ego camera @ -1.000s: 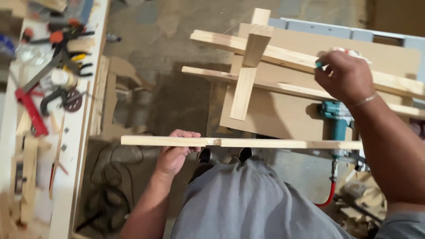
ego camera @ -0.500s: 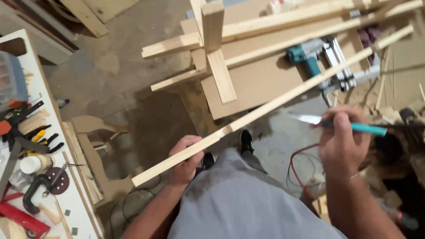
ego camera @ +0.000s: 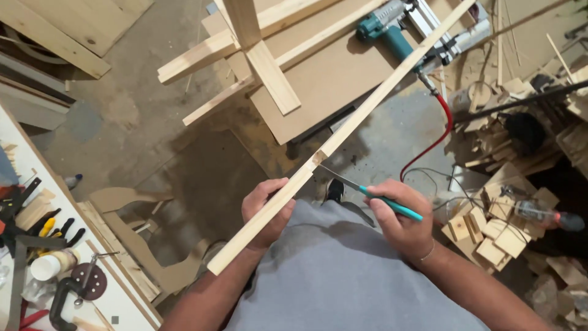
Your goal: Assembling a wooden frame structure using wood glue and a brad nailer
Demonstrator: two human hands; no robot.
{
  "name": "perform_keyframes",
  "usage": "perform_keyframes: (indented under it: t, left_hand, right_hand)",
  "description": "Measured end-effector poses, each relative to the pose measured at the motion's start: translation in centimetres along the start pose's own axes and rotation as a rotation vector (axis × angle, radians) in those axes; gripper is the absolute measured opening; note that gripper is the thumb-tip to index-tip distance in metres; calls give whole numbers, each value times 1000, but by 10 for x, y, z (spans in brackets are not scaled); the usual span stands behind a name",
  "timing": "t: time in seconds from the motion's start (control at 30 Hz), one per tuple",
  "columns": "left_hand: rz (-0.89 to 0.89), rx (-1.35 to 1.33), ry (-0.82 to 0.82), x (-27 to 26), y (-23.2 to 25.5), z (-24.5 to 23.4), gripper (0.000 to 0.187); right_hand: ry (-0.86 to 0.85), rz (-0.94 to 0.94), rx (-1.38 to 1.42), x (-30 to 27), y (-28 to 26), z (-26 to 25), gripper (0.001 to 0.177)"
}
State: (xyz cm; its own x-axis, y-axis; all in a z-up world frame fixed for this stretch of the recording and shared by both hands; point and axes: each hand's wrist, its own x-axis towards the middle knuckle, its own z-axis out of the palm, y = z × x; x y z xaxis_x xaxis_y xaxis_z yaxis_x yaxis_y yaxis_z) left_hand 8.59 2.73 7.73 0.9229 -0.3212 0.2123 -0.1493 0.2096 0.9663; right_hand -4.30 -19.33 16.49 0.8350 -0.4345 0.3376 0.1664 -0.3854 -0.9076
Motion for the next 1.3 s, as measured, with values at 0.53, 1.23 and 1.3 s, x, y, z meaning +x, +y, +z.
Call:
perform_keyframes:
  t: [0.53, 1.23, 1.3]
  left_hand:
    - [325, 147, -203, -2, 22, 13, 33]
    - [366, 159, -162, -5, 33, 24, 32]
    - [348, 153, -164, -5, 32, 25, 34]
  right_hand:
    - [99, 28, 21, -47, 13, -4, 15]
    - [28, -296, -230, -33, -3, -14, 11]
    - [39, -304, -239, -32, -2, -16, 10]
